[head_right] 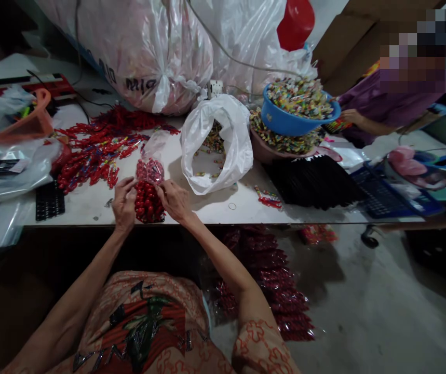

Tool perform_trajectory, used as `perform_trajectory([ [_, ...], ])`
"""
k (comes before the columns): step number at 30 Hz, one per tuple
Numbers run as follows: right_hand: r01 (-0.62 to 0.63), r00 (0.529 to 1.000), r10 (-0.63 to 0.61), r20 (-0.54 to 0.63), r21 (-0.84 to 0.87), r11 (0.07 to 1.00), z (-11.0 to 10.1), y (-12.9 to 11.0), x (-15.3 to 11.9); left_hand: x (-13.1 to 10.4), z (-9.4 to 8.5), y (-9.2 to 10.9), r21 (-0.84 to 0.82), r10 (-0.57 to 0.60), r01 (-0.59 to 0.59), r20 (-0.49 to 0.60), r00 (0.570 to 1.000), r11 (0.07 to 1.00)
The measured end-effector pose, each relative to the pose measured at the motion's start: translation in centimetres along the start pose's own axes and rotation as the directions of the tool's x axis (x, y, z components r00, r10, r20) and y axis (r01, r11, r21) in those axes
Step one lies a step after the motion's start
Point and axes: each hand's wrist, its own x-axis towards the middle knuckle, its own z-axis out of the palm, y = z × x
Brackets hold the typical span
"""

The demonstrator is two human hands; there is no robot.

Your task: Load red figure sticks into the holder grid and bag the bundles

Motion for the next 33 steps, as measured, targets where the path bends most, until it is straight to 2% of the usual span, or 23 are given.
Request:
perform_trajectory([
  [2, -0.015, 0.993, 0.024, -0.112, 0.08, 0.997, 0.6, -0.7, -0.7, 1.0, -0.8, -1.3, -0.011, -0.14, 0.14, -0.002, 0.99, 0.99],
  [4, -0.013, 0.981, 0.036, -0.19, 0.122, 0.992, 1.6, -1.7, -1.3, 2.2, -1.4, -2.5, 0.021, -0.214, 0.213, 0.129, 0.968, 0.977],
  [7, -0.014, 0.98, 0.036, -0.197, 0.112, 0.994, 3.4, -3.0, -1.6, 3.4, -1.6, -3.8, 0.053, -0.215, 0.209, 0.303, 0.929, 0.977],
  [11, -0.005, 0.984, 0.026, -0.177, 0.12, 0.993, 4.4, -3.1, -1.0, 3.9, -1.5, -4.5, 0.029, -0.182, 0.184, 0.356, 0.917, 0.982],
  [15, 0.009, 0.982, 0.021, -0.187, 0.155, 0.988, 4.1, -1.7, -0.7, 3.7, -1.2, -4.8, -0.112, -0.237, 0.314, 0.438, 0.867, 0.943],
  [21, 0.018, 0.978, 0.024, -0.207, 0.2, 0.98, 4.1, -0.7, -0.6, 4.0, -0.4, -4.6, -0.23, -0.258, 0.385, 0.438, 0.861, 0.894],
  [25, 0.036, 0.982, 0.007, -0.187, 0.226, 0.973, 3.9, -0.2, -0.4, 4.1, -0.2, -4.6, -0.261, -0.324, 0.456, 0.423, 0.846, 0.851],
  [30, 0.027, 0.972, 0.016, -0.233, 0.182, 0.983, 3.7, -0.4, -0.6, 3.0, 0.5, -4.5, -0.331, -0.402, 0.487, 0.296, 0.867, 0.808],
  [33, 0.044, 0.963, -0.002, -0.27, 0.153, 0.987, 3.9, -0.8, -0.7, 2.3, 0.9, -4.4, -0.254, -0.343, 0.397, 0.23, 0.911, 0.882],
])
